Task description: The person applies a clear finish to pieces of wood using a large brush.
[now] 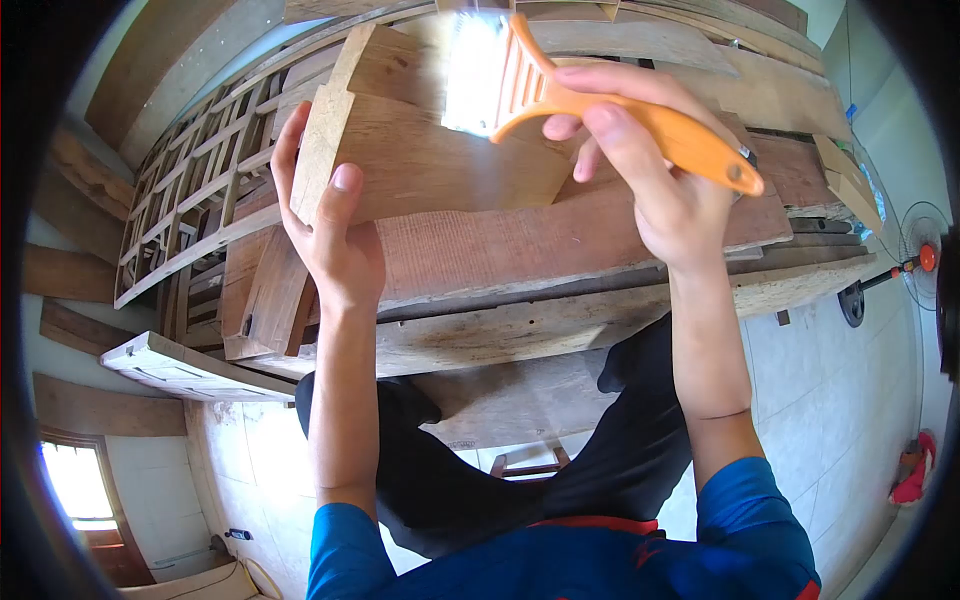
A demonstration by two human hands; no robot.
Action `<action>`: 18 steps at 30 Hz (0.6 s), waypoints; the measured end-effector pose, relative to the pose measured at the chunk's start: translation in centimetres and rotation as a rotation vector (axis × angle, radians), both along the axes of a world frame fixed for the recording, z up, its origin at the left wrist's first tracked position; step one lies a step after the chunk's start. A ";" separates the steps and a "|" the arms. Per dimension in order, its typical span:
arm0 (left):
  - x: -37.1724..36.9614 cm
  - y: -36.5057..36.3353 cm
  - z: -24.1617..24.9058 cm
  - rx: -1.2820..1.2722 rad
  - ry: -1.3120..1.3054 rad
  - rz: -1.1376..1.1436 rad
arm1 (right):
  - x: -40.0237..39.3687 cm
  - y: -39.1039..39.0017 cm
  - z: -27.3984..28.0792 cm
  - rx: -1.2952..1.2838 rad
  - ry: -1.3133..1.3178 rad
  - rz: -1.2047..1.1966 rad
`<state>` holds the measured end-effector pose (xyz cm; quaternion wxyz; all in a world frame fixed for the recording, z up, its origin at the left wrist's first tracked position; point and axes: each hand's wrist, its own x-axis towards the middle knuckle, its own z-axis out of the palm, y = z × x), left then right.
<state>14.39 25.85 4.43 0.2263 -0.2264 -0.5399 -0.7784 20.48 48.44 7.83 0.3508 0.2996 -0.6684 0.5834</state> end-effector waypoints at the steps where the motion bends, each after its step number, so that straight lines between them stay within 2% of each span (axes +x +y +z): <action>1: 0.1 0.1 0.1 -0.012 0.011 0.004 | 0.6 -0.2 0.6 0.024 0.047 0.015; 5: 0.3 0.5 0.4 -0.010 0.036 -0.017 | 0.5 0.0 0.7 0.035 0.088 0.098; 8: 0.4 0.5 0.3 -0.018 0.045 -0.033 | -0.8 2.4 0.0 -0.008 -0.106 0.138; 13: -0.3 -0.3 0.1 0.000 -0.023 -0.013 | -2.3 7.2 -1.2 0.265 -0.485 -0.108; 15: -0.2 -0.2 0.3 0.022 -0.069 -0.002 | -4.0 8.9 -3.3 0.344 -0.581 -0.166; 18: -0.1 0.1 0.4 0.034 -0.085 0.016 | -7.6 11.3 -8.4 0.480 -0.709 -0.406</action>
